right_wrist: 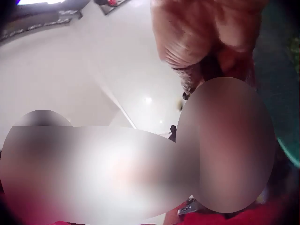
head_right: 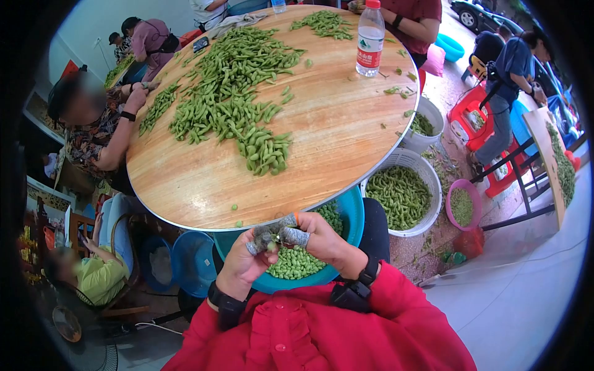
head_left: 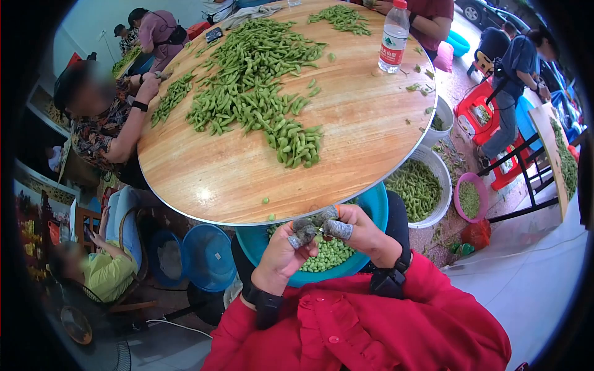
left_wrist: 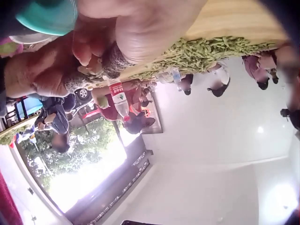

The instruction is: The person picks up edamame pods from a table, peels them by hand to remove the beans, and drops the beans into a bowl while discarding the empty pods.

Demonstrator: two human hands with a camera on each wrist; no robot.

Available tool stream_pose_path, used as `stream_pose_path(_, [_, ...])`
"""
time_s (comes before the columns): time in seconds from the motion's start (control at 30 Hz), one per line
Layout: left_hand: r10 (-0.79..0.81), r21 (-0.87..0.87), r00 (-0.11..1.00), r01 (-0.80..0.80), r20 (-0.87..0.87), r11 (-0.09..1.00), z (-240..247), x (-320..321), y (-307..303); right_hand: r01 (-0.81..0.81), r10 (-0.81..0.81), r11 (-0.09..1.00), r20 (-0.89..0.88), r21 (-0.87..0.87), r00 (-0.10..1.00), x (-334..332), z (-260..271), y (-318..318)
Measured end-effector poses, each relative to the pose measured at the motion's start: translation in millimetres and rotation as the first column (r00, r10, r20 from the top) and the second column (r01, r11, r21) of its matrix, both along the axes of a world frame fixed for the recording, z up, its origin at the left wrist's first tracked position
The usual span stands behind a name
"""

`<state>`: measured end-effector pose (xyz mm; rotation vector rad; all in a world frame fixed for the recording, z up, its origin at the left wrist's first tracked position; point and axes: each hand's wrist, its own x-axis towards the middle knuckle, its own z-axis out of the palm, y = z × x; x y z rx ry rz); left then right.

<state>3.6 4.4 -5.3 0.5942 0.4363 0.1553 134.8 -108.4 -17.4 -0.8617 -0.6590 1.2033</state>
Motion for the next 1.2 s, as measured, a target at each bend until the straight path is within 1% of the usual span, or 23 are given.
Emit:
stream_pose_path(0.07, [-0.045, -0.014, 0.999, 0.046, 0.017, 0.999, -4.3, -1.7, 2.4, -0.043, 0.051, 0.998, -0.217, 0.043, 0.975, -3.5, -10.8, -0.2])
stream_pose_path(0.17, [0.005, 0.044, 1.000, -0.005, -0.019, 0.999, -3.8, -0.7, 3.4, 0.025, -0.026, 0.999, -0.021, -0.037, 0.999, -2.3, -5.1, 1.2])
stream_pose_path(0.2, [0.035, 0.054, 0.999, -0.033, -0.034, 0.998, -2.8, -0.4, 3.7, 0.094, -0.086, 0.994, 0.133, -0.053, 0.987, -2.1, -5.9, 2.4])
stream_pose_path(0.27, [0.097, 0.078, 0.993, -0.092, -0.061, 0.993, 0.2, 1.0, 3.9, 0.232, -0.188, 0.971, 0.431, -0.051, 0.882, -0.4, -8.1, 5.4])
stream_pose_path(0.3, [0.147, 0.306, 0.986, -0.117, -0.076, 0.945, 0.7, -0.2, 5.8, 0.297, -0.231, 0.954, 0.532, -0.041, 0.815, 3.2, -5.3, 4.2])
stream_pose_path(0.33, [0.200, 0.520, 0.976, -0.129, -0.083, 0.845, 1.8, -2.9, 8.8, 0.360, -0.269, 0.933, 0.622, -0.022, 0.735, 9.6, 1.0, -2.3])
stream_pose_path(0.37, [0.253, 0.704, 0.964, -0.125, -0.079, 0.699, 3.2, -5.6, 12.5, 0.420, -0.300, 0.908, 0.703, 0.003, 0.644, 17.2, 8.4, -10.2])
stream_pose_path(0.4, [0.321, 0.835, 0.946, -0.145, -0.039, 0.530, 1.1, -7.9, 20.2, 0.494, -0.369, 0.869, 0.686, 0.017, 0.627, 25.6, 16.4, -19.8])
stream_pose_path(0.43, [0.378, 0.928, 0.926, -0.150, 0.011, 0.341, -3.9, -9.9, 31.3, 0.555, -0.386, 0.830, 0.654, -0.062, 0.651, 40.1, 7.7, -31.8])
stream_pose_path(0.47, [0.423, 0.980, 0.904, -0.141, 0.071, 0.138, -8.1, -11.0, 40.9, 0.657, -0.423, 0.750, 0.710, -0.075, 0.563, 53.6, 6.4, -44.3])
stream_pose_path(0.53, [0.396, 0.995, 0.917, -0.007, 0.045, -0.098, -10.4, -5.8, 60.5, 0.793, -0.506, 0.608, 0.748, -0.044, 0.429, 86.7, -15.8, -72.2])
stream_pose_path(0.57, [0.382, 0.975, 0.924, 0.056, 0.031, -0.217, -10.2, -3.1, 65.0, 0.848, -0.535, 0.518, 0.731, -0.113, 0.424, 100.5, -25.7, -87.3])
stream_pose_path(0.6, [0.337, 0.952, 0.941, 0.089, 0.016, -0.293, -9.0, -1.2, 63.3, 0.879, -0.550, 0.459, 0.736, -0.129, 0.395, 115.5, -40.9, -103.5])
stream_pose_path(0.63, [0.292, 0.922, 0.957, 0.116, -0.003, -0.370, -7.6, 0.5, 58.8, 0.899, -0.475, 0.366, 0.783, -0.239, 0.402, 127.7, -55.9, -122.2])
stream_pose_path(0.67, [0.249, 0.884, 0.968, 0.137, -0.024, -0.447, -7.6, 1.9, 53.5, 0.929, -0.440, 0.327, 0.841, -0.175, 0.313, 142.5, -84.6, -142.0])
stream_pose_path(0.7, [0.211, 0.934, 0.977, 0.080, -0.005, -0.348, -17.3, -2.7, 44.6, 0.909, -0.462, 0.286, 0.788, -0.302, 0.407, 149.7, -97.0, -158.2])
stream_pose_path(0.8, [-0.063, 0.932, 0.997, -0.070, 0.051, -0.355, -17.6, -16.2, 10.5, 0.837, -0.402, 0.242, 0.734, -0.491, 0.547, 165.1, -129.9, -203.7])
stream_pose_path(0.87, [-0.086, 0.917, 0.994, -0.094, 0.065, -0.388, 0.7, -12.7, 6.9, 0.887, -0.554, 0.215, 0.697, -0.408, 0.455, 165.3, -150.2, -208.0])
stream_pose_path(0.9, [-0.098, 0.909, 0.993, -0.105, 0.072, -0.403, 6.3, -9.6, 7.2, 0.909, -0.624, 0.194, 0.669, -0.369, 0.405, 161.5, -147.6, -204.1])
stream_pose_path(1.0, [0.224, 0.965, 0.971, -0.023, 0.084, -0.261, 15.7, 13.3, 21.3, 0.877, -0.585, 0.208, 0.663, -0.433, 0.466, 150.9, -129.7, -188.7])
stream_pose_path(1.07, [0.195, 0.904, 0.965, -0.080, 0.175, -0.419, 23.1, 41.5, 38.8, 0.860, -0.570, 0.284, 0.647, -0.423, 0.506, 145.4, -125.8, -176.0])
stream_pose_path(1.17, [0.203, 0.823, 0.968, -0.004, 0.145, -0.568, 15.6, 78.6, 60.9, 0.815, -0.573, 0.412, 0.580, -0.407, 0.579, 130.3, -111.5, -154.1])
stream_pose_path(1.2, [0.197, 0.809, 0.974, 0.027, 0.111, -0.587, 7.7, 86.2, 68.5, 0.800, -0.554, 0.448, 0.578, -0.399, 0.598, 125.8, -108.1, -149.7])
